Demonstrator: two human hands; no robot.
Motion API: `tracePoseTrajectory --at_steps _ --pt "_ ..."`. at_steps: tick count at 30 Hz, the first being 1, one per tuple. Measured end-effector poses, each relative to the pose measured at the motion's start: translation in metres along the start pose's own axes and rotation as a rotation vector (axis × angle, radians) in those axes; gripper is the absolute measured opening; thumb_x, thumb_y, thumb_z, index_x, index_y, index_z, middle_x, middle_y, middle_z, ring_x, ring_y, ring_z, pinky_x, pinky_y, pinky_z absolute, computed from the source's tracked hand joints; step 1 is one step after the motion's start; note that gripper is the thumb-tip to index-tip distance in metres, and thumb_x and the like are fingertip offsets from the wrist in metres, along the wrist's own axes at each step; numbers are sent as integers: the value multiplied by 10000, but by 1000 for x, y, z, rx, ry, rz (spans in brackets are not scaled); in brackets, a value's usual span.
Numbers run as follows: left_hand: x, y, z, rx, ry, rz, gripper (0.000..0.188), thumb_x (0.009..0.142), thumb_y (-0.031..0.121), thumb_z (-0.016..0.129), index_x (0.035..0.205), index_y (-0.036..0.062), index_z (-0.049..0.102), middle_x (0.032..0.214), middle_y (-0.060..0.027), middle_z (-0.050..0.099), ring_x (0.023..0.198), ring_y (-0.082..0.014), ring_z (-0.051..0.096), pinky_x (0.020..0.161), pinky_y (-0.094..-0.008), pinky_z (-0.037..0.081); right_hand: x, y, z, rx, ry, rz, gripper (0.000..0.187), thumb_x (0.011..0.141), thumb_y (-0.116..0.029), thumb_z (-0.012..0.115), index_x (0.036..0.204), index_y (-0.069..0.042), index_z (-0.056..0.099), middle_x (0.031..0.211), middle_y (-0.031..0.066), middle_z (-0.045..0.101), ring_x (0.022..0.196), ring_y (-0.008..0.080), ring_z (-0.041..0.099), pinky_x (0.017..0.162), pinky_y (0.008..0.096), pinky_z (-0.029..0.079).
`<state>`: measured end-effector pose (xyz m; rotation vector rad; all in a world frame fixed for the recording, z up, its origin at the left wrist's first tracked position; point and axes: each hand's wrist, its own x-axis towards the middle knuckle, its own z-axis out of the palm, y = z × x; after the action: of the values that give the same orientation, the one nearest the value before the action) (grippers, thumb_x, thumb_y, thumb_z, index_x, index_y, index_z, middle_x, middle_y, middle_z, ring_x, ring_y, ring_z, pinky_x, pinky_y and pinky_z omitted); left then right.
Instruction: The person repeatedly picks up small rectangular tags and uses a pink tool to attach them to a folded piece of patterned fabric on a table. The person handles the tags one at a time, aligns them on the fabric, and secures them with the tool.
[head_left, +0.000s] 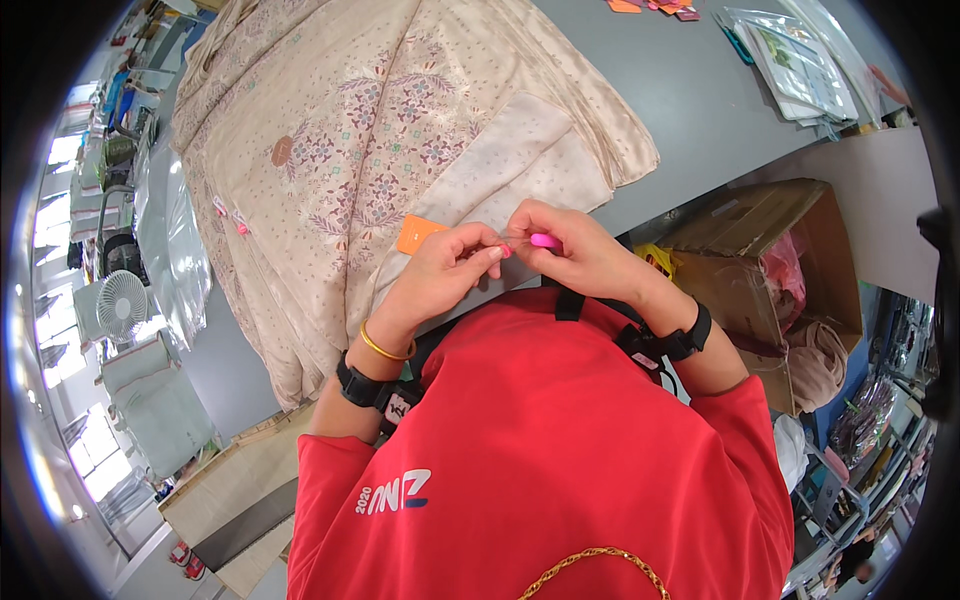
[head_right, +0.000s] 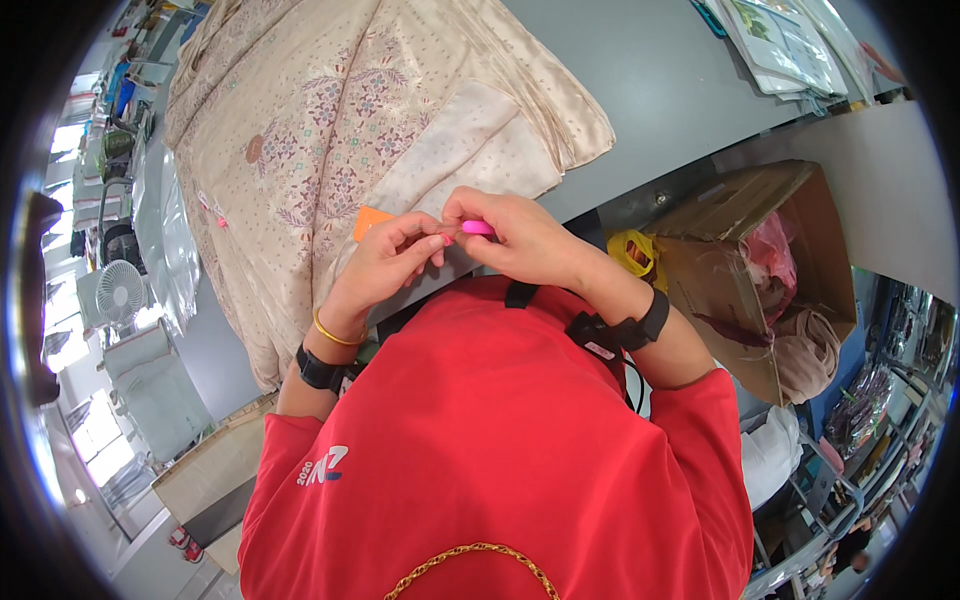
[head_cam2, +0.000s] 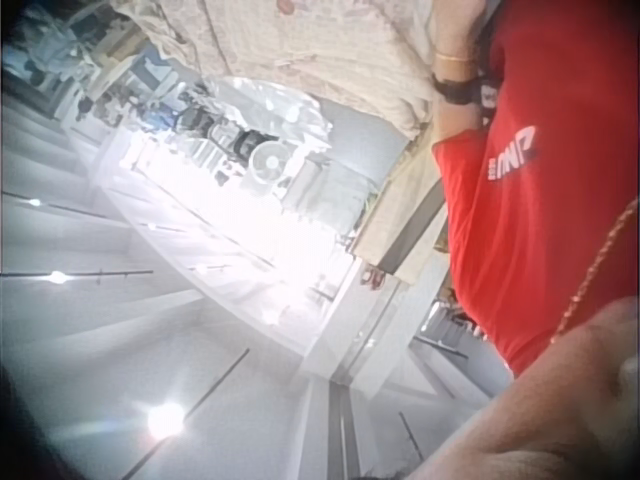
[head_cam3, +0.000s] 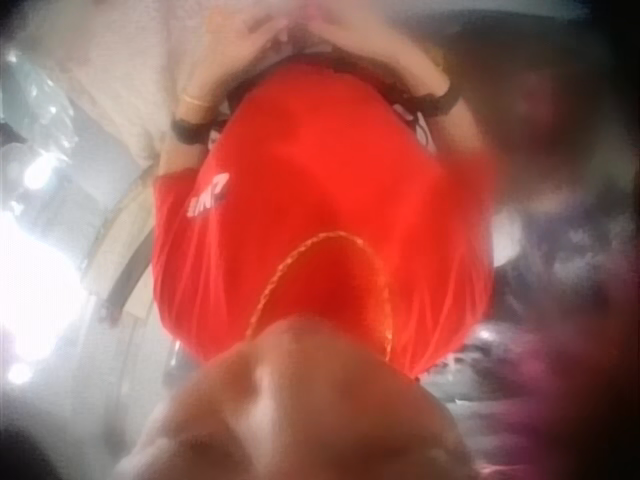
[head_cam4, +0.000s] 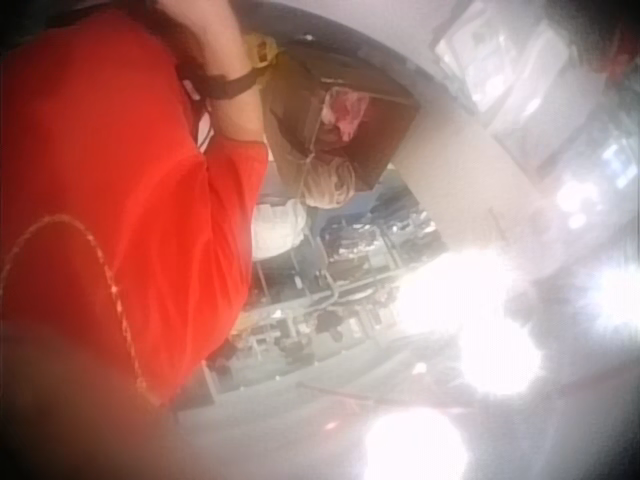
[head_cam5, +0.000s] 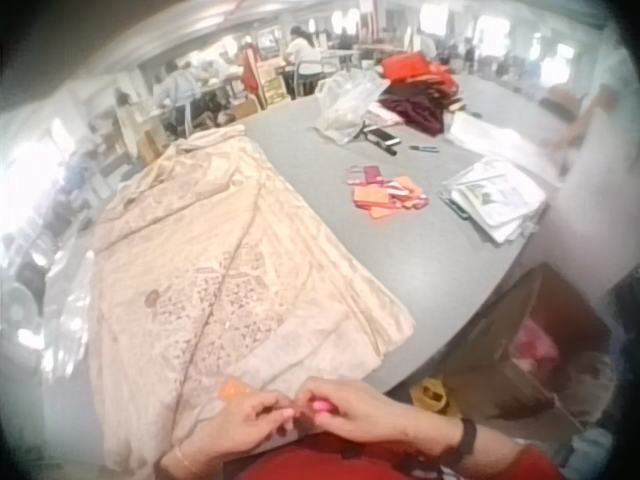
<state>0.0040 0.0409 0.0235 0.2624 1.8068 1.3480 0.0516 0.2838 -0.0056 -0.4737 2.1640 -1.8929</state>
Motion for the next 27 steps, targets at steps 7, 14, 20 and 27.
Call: tracePoseTrajectory --at_steps 7,14,20,27 --pt "4 -7 -2 -1 -12 -11 138 1109 129 657 1067 12 717 875 3 716 794 -58 614 713 -255 509 2 0 -1 -30 -48 38 176 973 -88 646 1147 -107 621 862 93 642 766 264 624 711 390 499" --pt "6 -9 -7 -12 -39 82 131 1113 121 653 1072 18 722 880 15 702 806 -56 614 715 -248 510 4 -2 1 81 -60 129 124 1043 -99 691 1149 -77 629 902 61 679 816 195 670 750 351 537" --pt "0 -1 -10 -73 -90 18 140 1130 139 653 1118 25 733 944 20 716 864 -46 638 780 -230 521 9 1 -4 453 -93 287 129 1075 -126 751 1064 -26 670 944 -12 668 877 79 659 809 264 552" --pt "4 -14 -2 -2 -6 140 148 1105 124 655 1064 15 747 814 34 680 739 -36 584 654 -235 466 15 5 -7 325 -135 331 147 1023 -126 794 1059 -20 698 922 16 704 858 80 655 764 264 534"
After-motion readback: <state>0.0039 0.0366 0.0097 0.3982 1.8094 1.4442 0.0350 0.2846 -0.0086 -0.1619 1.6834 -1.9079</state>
